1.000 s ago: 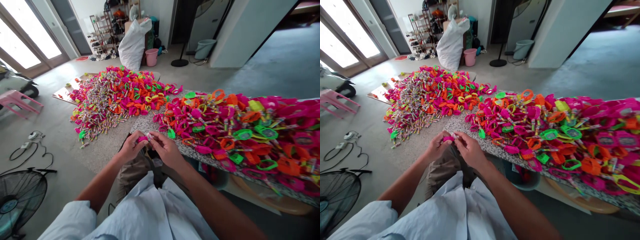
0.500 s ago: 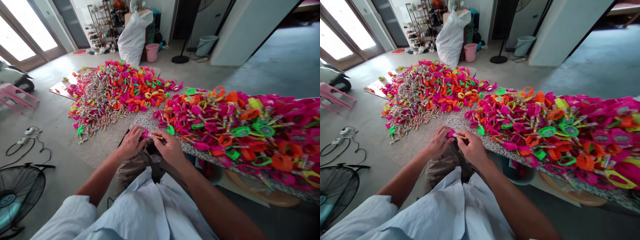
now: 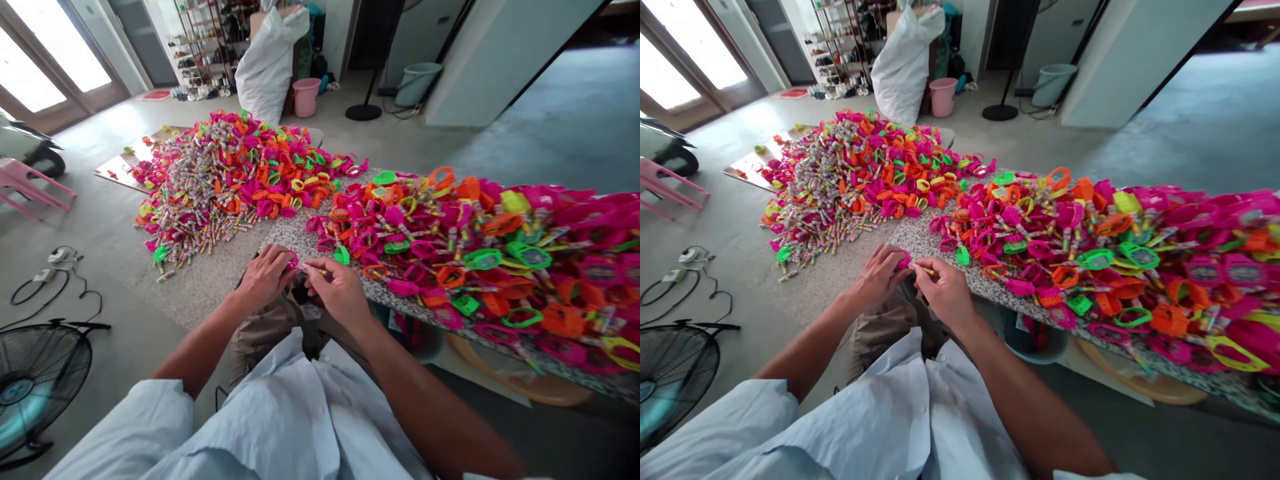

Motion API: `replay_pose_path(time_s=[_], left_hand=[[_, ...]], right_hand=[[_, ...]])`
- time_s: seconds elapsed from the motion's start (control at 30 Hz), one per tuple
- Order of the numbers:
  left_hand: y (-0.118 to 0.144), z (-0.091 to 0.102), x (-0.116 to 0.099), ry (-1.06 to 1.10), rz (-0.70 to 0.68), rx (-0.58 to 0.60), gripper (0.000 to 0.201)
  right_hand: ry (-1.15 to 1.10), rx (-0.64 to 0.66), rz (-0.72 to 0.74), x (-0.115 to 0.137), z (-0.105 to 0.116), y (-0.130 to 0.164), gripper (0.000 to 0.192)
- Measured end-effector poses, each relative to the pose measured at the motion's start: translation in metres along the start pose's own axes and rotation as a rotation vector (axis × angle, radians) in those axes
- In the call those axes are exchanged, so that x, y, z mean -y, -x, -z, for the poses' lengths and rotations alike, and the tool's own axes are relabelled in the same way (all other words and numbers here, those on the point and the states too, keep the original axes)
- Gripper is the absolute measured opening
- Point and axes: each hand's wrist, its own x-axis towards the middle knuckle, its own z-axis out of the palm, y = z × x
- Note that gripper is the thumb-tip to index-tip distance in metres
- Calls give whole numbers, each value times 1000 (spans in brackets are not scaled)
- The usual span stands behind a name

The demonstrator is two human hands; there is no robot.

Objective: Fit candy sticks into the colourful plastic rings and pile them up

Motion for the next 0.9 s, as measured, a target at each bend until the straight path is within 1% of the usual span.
replay_pose_path(time_s=[0.17, 0.3, 0.43, 0.57, 0.77, 0.9], left_hand=[[-2, 1, -2, 9, 3, 32, 27], [-3, 3, -1, -29, -25, 81, 29], [-4, 2, 3, -81, -80, 100, 36], [-6, 4, 6, -59, -99, 128, 43], [-13, 9, 2, -15, -155, 151, 48], [-14, 6, -2, 21, -169, 140, 46]], right_hand=[[-6, 6, -20, 0, 2, -1, 37], [-68, 23, -53, 0, 3, -1, 39], [-153, 52, -89, -1, 2, -2, 41], [-227, 70, -138, -2, 3, -3, 42], [-374, 140, -197, 2, 7, -3, 33], [-429, 149, -181, 1, 9, -1, 29]])
